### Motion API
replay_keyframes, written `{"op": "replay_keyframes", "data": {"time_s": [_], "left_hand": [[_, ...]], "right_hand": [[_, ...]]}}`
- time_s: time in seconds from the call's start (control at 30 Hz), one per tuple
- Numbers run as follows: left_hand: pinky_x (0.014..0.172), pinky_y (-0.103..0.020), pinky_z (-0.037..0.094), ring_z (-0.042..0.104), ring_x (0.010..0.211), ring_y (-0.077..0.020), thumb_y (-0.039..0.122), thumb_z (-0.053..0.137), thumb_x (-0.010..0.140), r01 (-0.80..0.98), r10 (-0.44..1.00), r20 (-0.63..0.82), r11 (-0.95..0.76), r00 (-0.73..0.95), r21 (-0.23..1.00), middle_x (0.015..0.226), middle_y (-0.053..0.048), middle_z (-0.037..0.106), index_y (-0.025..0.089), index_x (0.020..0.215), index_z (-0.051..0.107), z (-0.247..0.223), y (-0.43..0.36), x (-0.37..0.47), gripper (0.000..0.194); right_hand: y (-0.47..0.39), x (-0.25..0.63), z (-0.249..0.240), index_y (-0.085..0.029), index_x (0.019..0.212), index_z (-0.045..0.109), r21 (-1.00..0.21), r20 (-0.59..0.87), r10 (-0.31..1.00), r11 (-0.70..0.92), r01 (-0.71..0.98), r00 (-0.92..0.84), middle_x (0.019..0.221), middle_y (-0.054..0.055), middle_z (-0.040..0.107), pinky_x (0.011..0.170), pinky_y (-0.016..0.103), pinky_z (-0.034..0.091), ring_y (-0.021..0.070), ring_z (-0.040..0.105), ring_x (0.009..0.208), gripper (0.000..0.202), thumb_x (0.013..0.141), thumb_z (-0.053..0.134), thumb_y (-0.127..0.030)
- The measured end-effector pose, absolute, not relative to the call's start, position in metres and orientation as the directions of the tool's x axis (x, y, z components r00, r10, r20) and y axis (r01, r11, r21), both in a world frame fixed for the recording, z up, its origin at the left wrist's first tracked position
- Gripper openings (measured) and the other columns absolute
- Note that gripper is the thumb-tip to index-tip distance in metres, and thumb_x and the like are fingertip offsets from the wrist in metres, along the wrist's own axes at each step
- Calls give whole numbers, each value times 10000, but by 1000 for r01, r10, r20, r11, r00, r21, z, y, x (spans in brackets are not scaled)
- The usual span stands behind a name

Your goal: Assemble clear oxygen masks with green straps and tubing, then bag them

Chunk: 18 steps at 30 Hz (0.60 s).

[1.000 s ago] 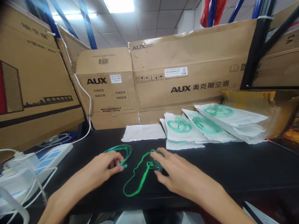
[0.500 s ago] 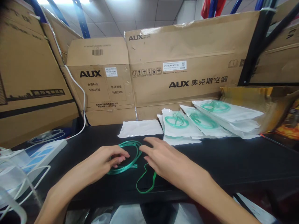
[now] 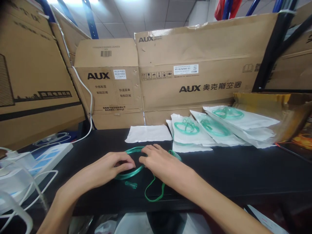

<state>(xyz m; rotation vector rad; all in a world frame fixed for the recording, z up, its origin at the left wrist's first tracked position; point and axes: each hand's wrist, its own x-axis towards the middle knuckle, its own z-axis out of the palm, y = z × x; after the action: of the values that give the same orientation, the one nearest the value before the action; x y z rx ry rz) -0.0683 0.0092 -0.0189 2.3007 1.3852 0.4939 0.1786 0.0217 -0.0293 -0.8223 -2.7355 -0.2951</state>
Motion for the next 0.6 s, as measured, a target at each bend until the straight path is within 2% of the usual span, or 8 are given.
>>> {"op": "replay_keyframes", "data": {"time_s": [0.13, 0.23, 0.37, 0.47, 0.6], "left_hand": [[937, -276, 458, 656, 1066, -210, 436, 534, 996, 766, 897, 75, -414, 436, 493, 1119, 9, 749, 303, 1067, 765, -11, 6, -82, 275], [873, -257, 469, 666, 1021, -193, 453, 574, 978, 788, 914, 38, -369, 403, 493, 1099, 36, 751, 330, 1063, 764, -9, 5, -87, 242], [781, -250, 481, 675, 925, -183, 489, 613, 948, 794, 925, -6, -322, 379, 516, 1075, 34, 752, 328, 1069, 763, -11, 6, -87, 251], [803, -248, 483, 680, 937, -183, 488, 613, 948, 785, 924, -20, -314, 383, 534, 1054, 29, 755, 319, 1058, 762, -12, 7, -84, 250], [803, -244, 480, 685, 939, -183, 469, 588, 966, 785, 917, -10, -336, 399, 521, 1018, 27, 760, 306, 1029, 763, -13, 9, -82, 247]], "right_hand": [[18, 181, -25, -170, 1059, 672, 75, 384, 475, 839, 539, -792, 1283, 116, 643, 1040, 438, 508, 262, 590, 1249, 163, 1010, 531, -105], [9, 180, -20, -170, 1032, 690, 27, 401, 474, 849, 527, -784, 1278, 113, 655, 1041, 424, 506, 256, 605, 1235, 116, 1016, 580, -201], [-8, 179, -19, -177, 1012, 707, -11, 354, 488, 855, 519, -797, 1276, 96, 663, 1037, 408, 506, 257, 618, 1233, 134, 1006, 616, -275], [-19, 175, -24, -176, 1023, 720, -39, 333, 490, 861, 507, -806, 1247, 99, 676, 1076, 423, 480, 257, 630, 1212, 207, 995, 635, -363], [-30, 156, -36, -172, 1010, 726, -82, 344, 519, 847, 525, -783, 1213, 109, 688, 1086, 459, 476, 286, 623, 1213, 400, 934, 658, -558]]}}
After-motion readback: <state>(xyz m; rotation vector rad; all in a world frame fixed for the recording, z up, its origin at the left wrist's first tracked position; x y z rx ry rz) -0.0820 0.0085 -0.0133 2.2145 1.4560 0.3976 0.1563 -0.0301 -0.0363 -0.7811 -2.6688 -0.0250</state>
